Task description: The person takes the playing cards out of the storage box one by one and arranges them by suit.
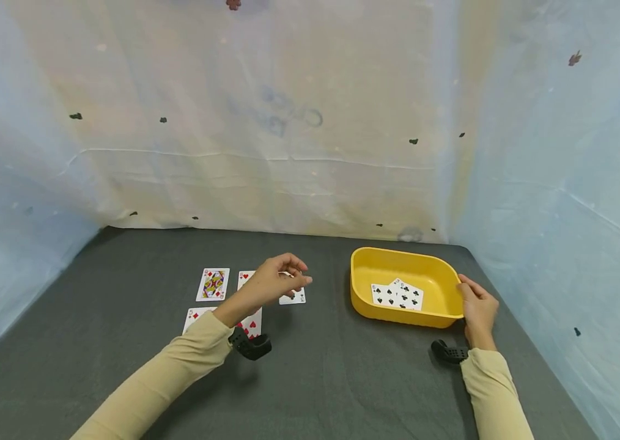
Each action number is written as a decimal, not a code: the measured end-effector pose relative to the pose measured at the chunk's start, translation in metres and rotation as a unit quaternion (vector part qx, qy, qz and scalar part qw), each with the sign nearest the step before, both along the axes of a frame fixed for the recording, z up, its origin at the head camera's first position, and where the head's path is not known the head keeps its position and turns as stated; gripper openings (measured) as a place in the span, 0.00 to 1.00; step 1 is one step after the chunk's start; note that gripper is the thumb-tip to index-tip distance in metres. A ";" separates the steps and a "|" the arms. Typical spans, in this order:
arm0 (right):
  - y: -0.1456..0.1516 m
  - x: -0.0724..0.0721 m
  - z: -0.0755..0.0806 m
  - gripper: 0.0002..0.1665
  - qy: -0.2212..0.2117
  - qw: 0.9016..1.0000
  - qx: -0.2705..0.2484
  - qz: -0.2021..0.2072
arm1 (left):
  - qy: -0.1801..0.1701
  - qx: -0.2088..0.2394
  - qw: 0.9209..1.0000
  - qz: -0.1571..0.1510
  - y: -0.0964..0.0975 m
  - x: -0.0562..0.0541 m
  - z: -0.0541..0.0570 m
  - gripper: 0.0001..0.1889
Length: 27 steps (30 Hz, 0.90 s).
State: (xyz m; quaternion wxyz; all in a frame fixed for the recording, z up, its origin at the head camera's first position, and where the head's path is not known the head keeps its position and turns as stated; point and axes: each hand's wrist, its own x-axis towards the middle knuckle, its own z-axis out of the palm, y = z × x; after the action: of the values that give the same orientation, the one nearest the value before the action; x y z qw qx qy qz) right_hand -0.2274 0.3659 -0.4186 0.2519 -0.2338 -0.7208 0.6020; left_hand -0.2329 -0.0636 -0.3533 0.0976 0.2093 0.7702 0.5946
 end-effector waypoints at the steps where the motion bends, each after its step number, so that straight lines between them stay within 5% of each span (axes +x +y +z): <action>1: 0.000 0.000 0.000 0.22 -0.003 1.000 0.005 0.000 | 0.005 -0.003 1.000 -0.001 0.004 -0.002 0.001 0.16; 11: 0.000 -0.002 -0.001 0.23 -0.012 1.000 0.021 0.000 | 0.022 0.000 1.000 -0.016 0.038 -0.019 0.013 0.16; 27: 0.001 -0.003 -0.001 0.23 -0.019 0.999 0.026 -0.002 | 0.007 0.011 0.999 -0.040 0.099 -0.053 0.008 0.19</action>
State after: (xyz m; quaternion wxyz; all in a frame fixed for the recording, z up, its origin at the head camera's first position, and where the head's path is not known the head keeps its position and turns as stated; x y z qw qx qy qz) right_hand -0.2300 0.3668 -0.4193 0.2458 -0.2400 -0.7403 0.5779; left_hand -0.2864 0.0352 -0.3450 0.1136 0.2455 0.7550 0.5974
